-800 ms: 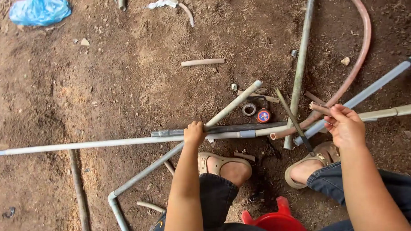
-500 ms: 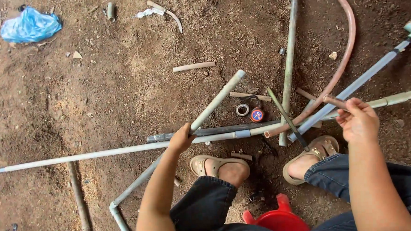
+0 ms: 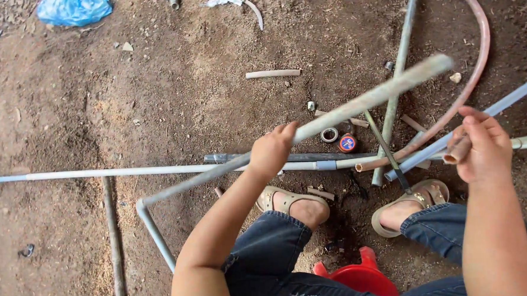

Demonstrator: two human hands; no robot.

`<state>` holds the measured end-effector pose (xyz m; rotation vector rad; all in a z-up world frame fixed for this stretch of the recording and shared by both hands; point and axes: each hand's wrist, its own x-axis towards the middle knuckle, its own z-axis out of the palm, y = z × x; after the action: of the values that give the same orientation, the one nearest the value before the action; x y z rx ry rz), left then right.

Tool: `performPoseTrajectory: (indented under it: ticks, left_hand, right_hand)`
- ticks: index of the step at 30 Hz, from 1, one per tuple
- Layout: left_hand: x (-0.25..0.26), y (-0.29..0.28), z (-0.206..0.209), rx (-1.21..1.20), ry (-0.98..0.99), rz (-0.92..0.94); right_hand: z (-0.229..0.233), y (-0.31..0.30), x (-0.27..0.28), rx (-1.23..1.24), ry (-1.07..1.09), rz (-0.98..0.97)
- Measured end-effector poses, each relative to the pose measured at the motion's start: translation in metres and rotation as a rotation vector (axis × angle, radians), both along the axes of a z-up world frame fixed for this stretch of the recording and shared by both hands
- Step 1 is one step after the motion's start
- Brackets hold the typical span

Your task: The person sits on a small red stool and assembles a metal pipe structure on the ground. They connect various metal pipes and fittings, including elbows and straight sections, by hand. The person also uses black tape to wrap and secure the joints between the pipes.

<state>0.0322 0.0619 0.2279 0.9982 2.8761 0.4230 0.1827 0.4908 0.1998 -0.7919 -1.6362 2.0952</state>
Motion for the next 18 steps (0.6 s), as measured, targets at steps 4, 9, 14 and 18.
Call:
performPoseTrajectory:
  ticks: [4,9,14,18]
  left_hand:
    - [0.009,0.031,0.008,-0.107,0.055,-0.118]
    - [0.004,0.044,0.038,-0.139,0.108,-0.184]
    - [-0.024,0.006,0.017,0.070,0.116,-0.072]
    - [-0.027,-0.006,0.007,0.122,0.294,-0.097]
  right_hand:
    - [0.043,0.014,-0.005,-0.079,0.148,0.357]
    - [0.079,0.016,-0.001,-0.243,0.602,0.850]
    - [0.050,0.034,0.016,-0.219,0.832,0.906]
    - [0.002,0.069,0.058,0.065,0.527,0.592]
